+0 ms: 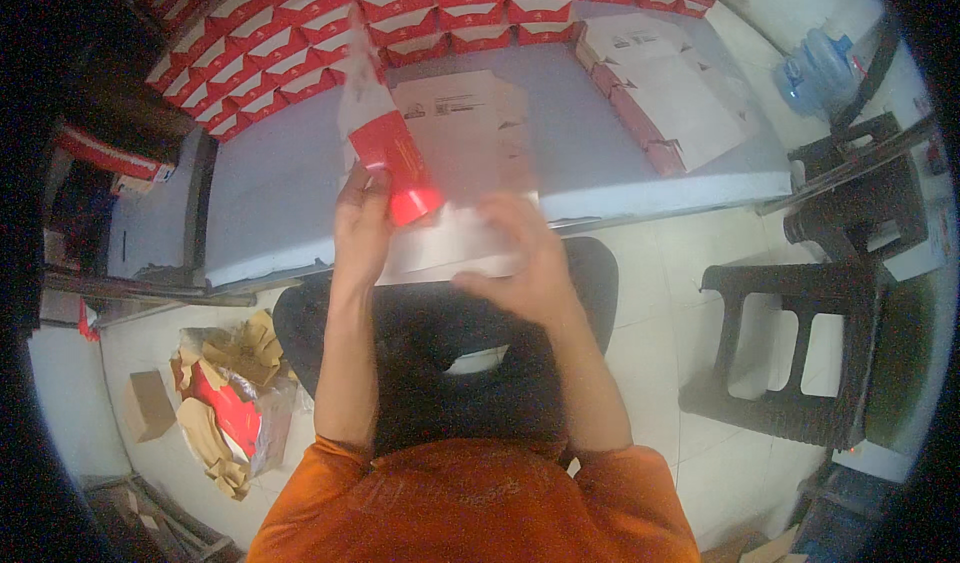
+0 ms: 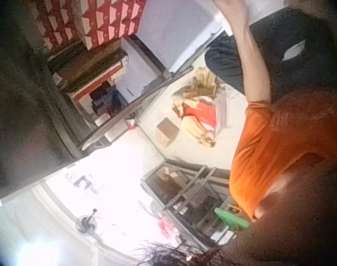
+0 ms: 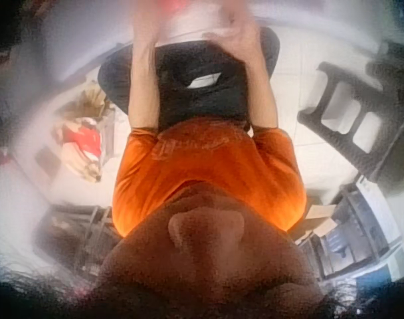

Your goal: The person assembles small red and white cardboard boxes by folding flat sheets and inserting red inserts. They repeatedly pick up a flat sheet, fold it into a box shape, insert a red piece, and place the finished box on a nearby stack.

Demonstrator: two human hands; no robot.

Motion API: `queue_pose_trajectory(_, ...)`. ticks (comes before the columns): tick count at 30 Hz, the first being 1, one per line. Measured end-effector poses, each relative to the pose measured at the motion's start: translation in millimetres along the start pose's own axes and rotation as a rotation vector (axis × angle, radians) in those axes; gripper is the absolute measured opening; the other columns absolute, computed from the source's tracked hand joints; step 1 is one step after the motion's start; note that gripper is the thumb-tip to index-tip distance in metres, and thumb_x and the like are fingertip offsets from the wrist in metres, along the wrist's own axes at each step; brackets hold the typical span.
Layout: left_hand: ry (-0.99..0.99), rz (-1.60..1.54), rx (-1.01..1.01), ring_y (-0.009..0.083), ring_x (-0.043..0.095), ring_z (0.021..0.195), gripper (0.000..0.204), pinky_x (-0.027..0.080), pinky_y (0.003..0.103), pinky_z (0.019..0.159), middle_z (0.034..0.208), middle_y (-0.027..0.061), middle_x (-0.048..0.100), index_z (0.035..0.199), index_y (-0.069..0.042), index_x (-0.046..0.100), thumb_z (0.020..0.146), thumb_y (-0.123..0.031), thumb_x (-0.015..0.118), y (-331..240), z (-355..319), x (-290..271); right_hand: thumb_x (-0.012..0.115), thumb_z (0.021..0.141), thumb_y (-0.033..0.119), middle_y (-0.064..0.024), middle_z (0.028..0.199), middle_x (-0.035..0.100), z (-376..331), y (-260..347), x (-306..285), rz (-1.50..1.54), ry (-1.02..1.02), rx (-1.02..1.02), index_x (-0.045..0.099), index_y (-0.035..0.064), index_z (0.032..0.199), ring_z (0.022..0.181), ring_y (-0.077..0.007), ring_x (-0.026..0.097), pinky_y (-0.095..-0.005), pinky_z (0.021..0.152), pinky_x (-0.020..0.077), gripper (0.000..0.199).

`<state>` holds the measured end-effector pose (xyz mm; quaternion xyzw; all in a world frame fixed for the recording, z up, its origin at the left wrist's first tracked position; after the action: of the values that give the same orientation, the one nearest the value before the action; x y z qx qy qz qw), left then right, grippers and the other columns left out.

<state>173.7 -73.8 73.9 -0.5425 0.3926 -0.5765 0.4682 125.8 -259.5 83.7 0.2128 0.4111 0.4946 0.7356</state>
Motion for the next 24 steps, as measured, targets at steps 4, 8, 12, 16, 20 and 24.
queue_pose_trajectory(4,0.097,0.112,0.032,0.0227,0.069,0.085,0.029,0.059,0.036,0.078,0.102,0.0164,0.066,0.125,0.003,0.039,0.098,-0.002,0.049,-13,-23,11,0.074,0.075,0.005,-0.0139,0.112,0.063,0,33,10,-0.074,0.033,-0.192,0.067,0.0031,0.106,0.087,-0.0259,0.066,-0.0338,0.073,0.0531,0.032)
queue_pose_trajectory(8,0.140,0.555,0.064,0.0344,0.068,0.098,0.040,0.056,0.038,0.078,0.101,0.0273,0.066,0.124,0.004,0.035,0.091,-0.001,0.057,-16,-49,30,0.074,0.074,0.004,-0.0134,0.110,0.064,7,43,16,-0.138,0.018,-0.015,0.067,0.0020,0.110,0.089,-0.0257,0.066,-0.0327,0.074,0.0532,0.037)
queue_pose_trajectory(12,0.305,0.592,0.320,0.0374,0.067,0.098,0.061,0.053,0.041,0.077,0.101,0.0243,0.067,0.135,0.001,0.029,0.085,-0.004,0.064,-34,-59,35,0.074,0.079,0.011,-0.0097,0.098,0.063,3,46,16,-0.017,0.156,0.172,0.061,0.0017,0.105,0.085,-0.0223,0.064,-0.0319,0.075,0.0517,0.031)
queue_pose_trajectory(16,0.356,0.715,0.493,0.0340,0.067,0.087,0.055,0.052,0.037,0.075,0.096,0.0186,0.068,0.133,0.000,0.043,0.083,-0.007,0.067,-71,-80,46,0.072,0.085,0.014,-0.0032,0.084,0.056,-3,22,24,0.436,0.185,0.303,0.050,0.0047,0.093,0.074,-0.0109,0.054,-0.0251,0.067,0.0458,0.025)
queue_pose_trajectory(20,0.300,0.564,0.117,0.0161,0.057,0.058,0.012,0.047,0.027,0.057,0.067,0.0104,0.062,0.088,0.002,0.067,0.084,-0.010,0.066,-69,-87,7,0.069,0.089,0.014,0.0043,0.068,0.047,9,42,10,0.516,-0.098,0.347,0.049,0.0040,0.102,0.060,-0.0033,0.042,-0.0203,0.056,0.0368,0.026)
queue_pose_trajectory(24,0.298,0.586,0.070,0.0037,0.036,0.051,0.027,0.031,0.025,0.046,0.047,0.0019,0.041,0.057,0.001,0.053,0.081,-0.004,0.062,-65,-71,-19,0.073,0.081,0.008,0.0056,0.061,0.043,23,46,22,0.095,0.370,0.218,0.064,0.0044,0.103,0.055,-0.0029,0.036,-0.0195,0.053,0.0316,0.024)
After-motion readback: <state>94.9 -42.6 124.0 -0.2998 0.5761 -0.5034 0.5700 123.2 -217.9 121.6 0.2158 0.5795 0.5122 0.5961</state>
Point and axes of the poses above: each hand's wrist, its own z-axis towards the middle knuckle, its own x-axis out of the palm, y = z × x, the point moved 9 cm from there along z, towards the middle knuckle
